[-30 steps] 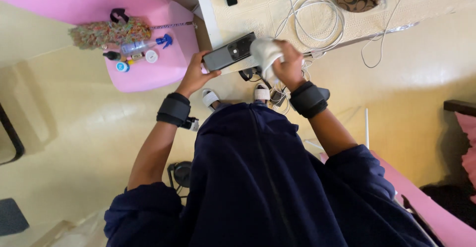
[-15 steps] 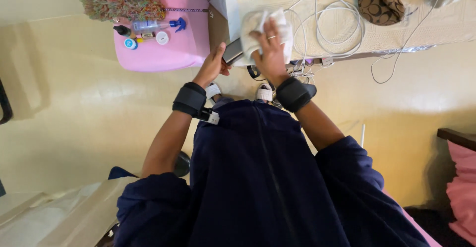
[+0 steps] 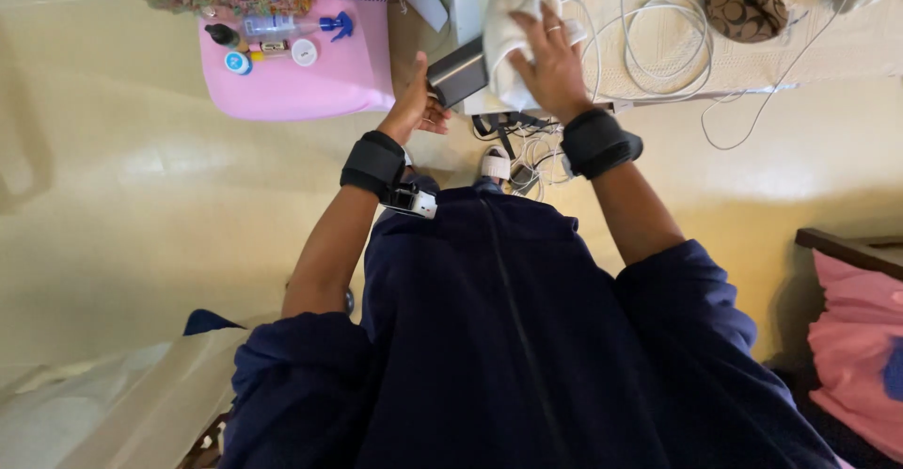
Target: The person cleans various small items on a glass table using a white cloth. They wipe a gold watch, a smartphone, a yellow sponge, a small pouch, and a black remote control, handling each object individually before placing it back on the table.
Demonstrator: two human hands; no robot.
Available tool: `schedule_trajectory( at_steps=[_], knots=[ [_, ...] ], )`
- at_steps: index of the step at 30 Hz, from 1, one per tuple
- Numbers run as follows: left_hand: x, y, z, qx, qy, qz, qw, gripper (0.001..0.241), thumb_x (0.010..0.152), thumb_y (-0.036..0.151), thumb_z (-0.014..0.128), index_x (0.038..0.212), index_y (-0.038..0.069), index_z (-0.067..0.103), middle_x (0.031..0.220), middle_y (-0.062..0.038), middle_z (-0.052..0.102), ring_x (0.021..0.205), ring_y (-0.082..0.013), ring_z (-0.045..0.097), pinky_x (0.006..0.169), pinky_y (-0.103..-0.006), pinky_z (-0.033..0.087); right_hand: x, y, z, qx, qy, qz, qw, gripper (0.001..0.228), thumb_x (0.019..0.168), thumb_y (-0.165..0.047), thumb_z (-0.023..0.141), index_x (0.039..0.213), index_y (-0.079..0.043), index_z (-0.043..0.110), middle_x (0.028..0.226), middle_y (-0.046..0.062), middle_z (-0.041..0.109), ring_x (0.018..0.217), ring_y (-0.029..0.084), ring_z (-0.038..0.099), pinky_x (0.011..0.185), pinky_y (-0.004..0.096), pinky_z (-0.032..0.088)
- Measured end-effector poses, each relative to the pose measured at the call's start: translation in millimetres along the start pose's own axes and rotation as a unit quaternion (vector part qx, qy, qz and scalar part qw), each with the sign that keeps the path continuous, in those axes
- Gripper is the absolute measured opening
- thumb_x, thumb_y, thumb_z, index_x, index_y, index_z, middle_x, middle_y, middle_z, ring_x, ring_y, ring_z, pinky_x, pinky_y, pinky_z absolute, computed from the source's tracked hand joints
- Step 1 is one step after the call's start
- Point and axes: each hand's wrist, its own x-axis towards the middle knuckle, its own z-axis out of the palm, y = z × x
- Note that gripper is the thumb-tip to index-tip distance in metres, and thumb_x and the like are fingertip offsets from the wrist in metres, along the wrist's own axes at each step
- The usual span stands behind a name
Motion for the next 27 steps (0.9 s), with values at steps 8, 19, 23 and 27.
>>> schedule_trajectory(
  at_steps=[8, 19, 23, 27],
  knots=[
    [-14, 10, -1, 0.032, 0.012, 0.099, 0.995, 0.093, 0.085, 0.082, 0.042, 0.133, 0.003, 0.051, 0.101, -0.013, 0.068, 0.091, -0.0238, 0.073, 0.073, -0.045, 0.067, 15, 1, 42, 0.112, 0.034, 0.093, 0.989, 0.046, 0.107, -0.011, 0.062, 0.151, -0.012, 0.05, 0.163, 0.027, 0.039, 0.153, 0.044, 0.036, 0.116, 0.061, 0.041],
    [8, 9, -17, 0.071, -0.025, 0.119, 0.99, 0.073, 0.097, 0.064, 0.038, 0.155, 0.018, 0.039, 0.136, -0.007, 0.062, 0.11, -0.0209, 0.068, 0.08, -0.0439, 0.064, -4, -94, 39, 0.013, -0.02, -0.057, 0.998, 0.07, 0.087, -0.012, 0.076, 0.152, -0.013, 0.052, 0.159, 0.018, 0.047, 0.158, 0.034, 0.032, 0.128, 0.057, 0.024],
    [-4, 20, -11, 0.053, 0.005, 0.167, 0.985, 0.068, 0.102, 0.052, 0.046, 0.159, 0.018, 0.031, 0.147, -0.008, 0.052, 0.12, -0.0203, 0.063, 0.088, -0.0425, 0.063, -5, -55, 22, 0.008, 0.019, -0.063, 0.998, 0.062, 0.091, -0.017, 0.076, 0.148, -0.012, 0.054, 0.158, 0.027, 0.041, 0.154, 0.037, 0.034, 0.122, 0.06, 0.033],
    [-48, 47, 12, 0.138, -0.018, 0.244, 0.96, 0.089, 0.089, 0.028, 0.073, 0.158, 0.017, 0.018, 0.143, -0.013, 0.051, 0.113, -0.0228, 0.065, 0.09, -0.0377, 0.057, -1, -19, 6, 0.05, -0.012, 0.012, 0.999, 0.059, 0.094, -0.015, 0.075, 0.148, -0.01, 0.051, 0.159, 0.032, 0.039, 0.148, 0.041, 0.039, 0.1, 0.056, 0.048]
  ],
)
